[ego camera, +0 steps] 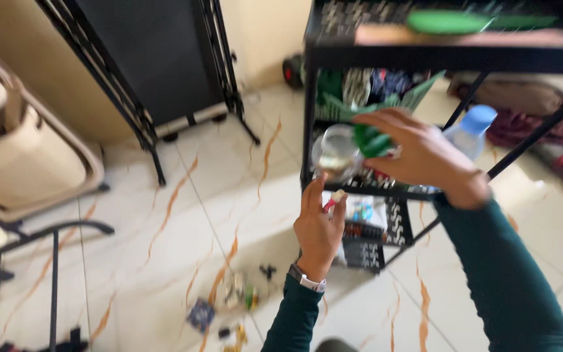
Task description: The person assembles a black metal rack by inserting vertical poles into perforated trays and securing them. They then organize various items from the floor onto the rack, including plastic bottles, a hairbrush, a comb, a charger, and small containers.
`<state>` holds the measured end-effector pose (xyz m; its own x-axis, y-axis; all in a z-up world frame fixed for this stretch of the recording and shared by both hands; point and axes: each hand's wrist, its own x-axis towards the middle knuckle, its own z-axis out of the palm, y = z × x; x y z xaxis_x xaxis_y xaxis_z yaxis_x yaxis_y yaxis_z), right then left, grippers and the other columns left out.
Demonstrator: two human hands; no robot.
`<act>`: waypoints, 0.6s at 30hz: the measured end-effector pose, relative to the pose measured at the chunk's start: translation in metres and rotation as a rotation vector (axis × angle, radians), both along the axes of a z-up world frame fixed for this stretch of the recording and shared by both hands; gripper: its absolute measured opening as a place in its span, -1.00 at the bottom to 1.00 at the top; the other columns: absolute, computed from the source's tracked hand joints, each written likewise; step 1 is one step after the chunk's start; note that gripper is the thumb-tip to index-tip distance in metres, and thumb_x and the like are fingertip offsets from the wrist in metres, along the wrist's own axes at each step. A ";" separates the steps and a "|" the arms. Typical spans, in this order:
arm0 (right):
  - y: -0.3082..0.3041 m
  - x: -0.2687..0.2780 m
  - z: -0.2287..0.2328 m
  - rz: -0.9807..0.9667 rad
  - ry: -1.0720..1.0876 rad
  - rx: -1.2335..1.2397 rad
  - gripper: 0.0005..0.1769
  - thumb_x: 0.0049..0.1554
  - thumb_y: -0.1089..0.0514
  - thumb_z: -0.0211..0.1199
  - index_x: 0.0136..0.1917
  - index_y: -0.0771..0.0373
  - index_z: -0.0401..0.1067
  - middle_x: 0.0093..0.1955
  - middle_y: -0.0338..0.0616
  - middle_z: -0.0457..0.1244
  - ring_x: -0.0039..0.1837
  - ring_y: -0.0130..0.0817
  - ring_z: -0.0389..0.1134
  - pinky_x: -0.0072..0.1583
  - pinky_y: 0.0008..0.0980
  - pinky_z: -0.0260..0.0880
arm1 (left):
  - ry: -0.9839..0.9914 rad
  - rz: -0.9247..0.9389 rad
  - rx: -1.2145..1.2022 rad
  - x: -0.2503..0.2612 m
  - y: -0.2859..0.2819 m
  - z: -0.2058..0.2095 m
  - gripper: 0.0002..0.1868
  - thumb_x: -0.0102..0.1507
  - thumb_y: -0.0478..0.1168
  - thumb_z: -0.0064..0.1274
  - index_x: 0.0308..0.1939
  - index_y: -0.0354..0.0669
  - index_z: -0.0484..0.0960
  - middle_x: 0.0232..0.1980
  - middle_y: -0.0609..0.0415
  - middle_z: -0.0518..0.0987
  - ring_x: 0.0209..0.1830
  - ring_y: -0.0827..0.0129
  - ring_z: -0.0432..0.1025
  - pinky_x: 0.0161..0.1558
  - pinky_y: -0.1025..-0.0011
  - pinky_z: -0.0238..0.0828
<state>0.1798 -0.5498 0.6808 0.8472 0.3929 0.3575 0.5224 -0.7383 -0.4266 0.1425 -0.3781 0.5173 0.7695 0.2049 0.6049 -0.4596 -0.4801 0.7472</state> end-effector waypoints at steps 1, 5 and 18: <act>0.002 0.021 0.006 0.096 -0.055 -0.074 -0.18 -0.17 0.29 0.46 0.38 0.08 0.37 0.34 -0.06 0.26 0.29 -0.08 0.35 0.24 -0.17 0.41 | -0.068 0.030 0.037 0.011 -0.007 0.009 -0.38 0.26 -0.08 0.25 0.33 -0.23 0.46 0.26 -0.14 0.54 -0.14 0.10 0.59 -0.29 0.37 0.55; 0.010 0.081 0.006 0.309 0.023 -0.292 -0.19 -0.25 0.39 0.46 0.30 0.12 0.42 0.26 -0.01 0.30 0.33 -0.02 0.29 0.33 -0.14 0.28 | -0.107 0.092 0.101 0.042 -0.024 0.029 -0.17 0.24 0.05 0.25 0.43 -0.32 0.29 0.40 -0.27 0.43 -0.05 0.02 0.61 -0.31 0.32 0.58; 0.021 0.104 -0.001 0.091 0.276 -0.452 -0.31 -0.19 -0.04 0.49 0.23 0.08 0.48 -0.08 -0.02 0.42 -0.04 -0.07 0.50 0.02 -0.13 0.47 | 0.113 0.173 0.074 0.063 -0.034 0.034 -0.03 0.08 0.19 0.32 0.39 -0.26 0.28 0.26 -0.13 0.55 -0.23 0.00 0.61 -0.35 0.20 0.58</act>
<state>0.2836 -0.5287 0.6798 0.8412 0.5323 -0.0954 0.5061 -0.8371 -0.2077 0.2058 -0.4122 0.5514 0.7901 0.2986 0.5353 -0.2809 -0.5998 0.7492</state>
